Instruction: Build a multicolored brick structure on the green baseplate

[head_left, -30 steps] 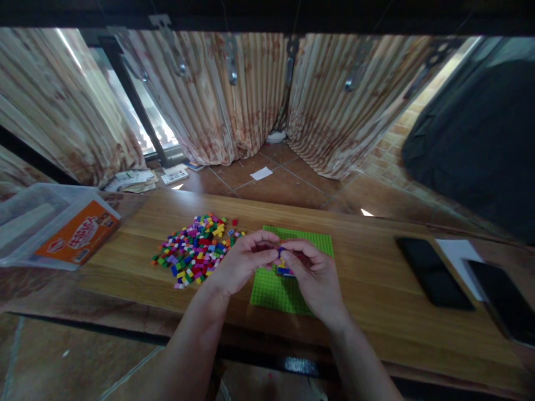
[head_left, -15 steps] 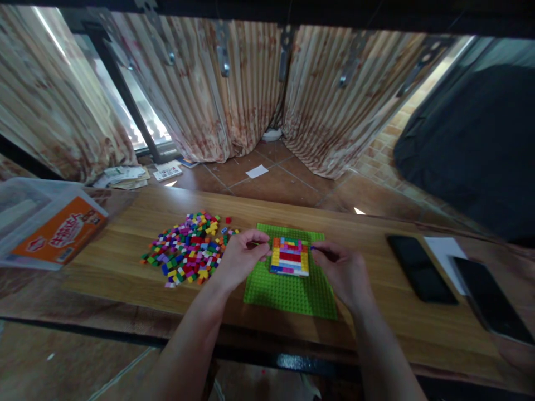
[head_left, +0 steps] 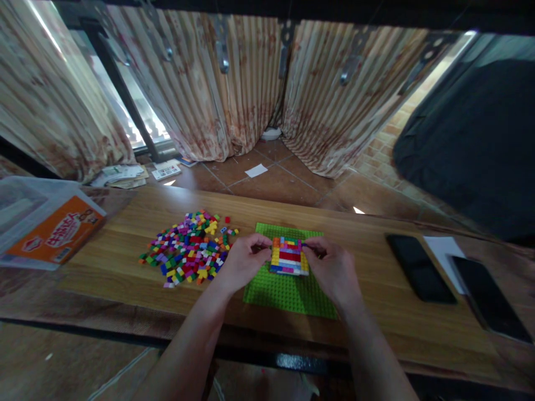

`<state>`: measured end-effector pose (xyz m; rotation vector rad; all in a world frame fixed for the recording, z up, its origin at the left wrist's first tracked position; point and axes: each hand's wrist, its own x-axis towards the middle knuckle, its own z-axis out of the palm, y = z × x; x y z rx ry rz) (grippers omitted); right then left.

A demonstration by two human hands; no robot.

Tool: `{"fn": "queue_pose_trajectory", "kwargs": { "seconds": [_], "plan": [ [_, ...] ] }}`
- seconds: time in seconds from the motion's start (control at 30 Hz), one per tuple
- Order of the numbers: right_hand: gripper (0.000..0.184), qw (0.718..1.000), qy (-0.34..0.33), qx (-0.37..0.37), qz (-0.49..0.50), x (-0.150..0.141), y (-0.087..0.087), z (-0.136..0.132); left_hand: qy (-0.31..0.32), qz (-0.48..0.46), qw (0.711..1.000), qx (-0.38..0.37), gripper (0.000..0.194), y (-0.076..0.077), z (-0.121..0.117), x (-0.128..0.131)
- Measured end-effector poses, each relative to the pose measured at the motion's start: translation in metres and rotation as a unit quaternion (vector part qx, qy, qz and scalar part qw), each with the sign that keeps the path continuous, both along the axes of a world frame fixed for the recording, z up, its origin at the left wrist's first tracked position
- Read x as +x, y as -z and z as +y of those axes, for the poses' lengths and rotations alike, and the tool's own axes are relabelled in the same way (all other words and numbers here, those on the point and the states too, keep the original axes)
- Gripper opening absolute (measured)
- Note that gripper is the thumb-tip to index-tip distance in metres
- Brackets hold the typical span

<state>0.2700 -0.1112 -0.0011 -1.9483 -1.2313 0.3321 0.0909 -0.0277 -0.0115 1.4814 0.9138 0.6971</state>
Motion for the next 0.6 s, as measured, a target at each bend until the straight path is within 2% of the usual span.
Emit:
{"fn": "queue_pose_trajectory", "kwargs": {
  "seconds": [0.2,0.6],
  "plan": [
    [0.021,1.0,0.0,0.008,0.02,0.001,-0.001,-0.002,0.009,0.002,1.0,0.003,0.012,-0.001,-0.001,0.0],
    [0.029,0.99,0.061,0.02,0.128,0.014,0.015,0.0,0.01,0.01,1.0,0.009,0.012,0.001,-0.001,-0.002]
  ]
}}
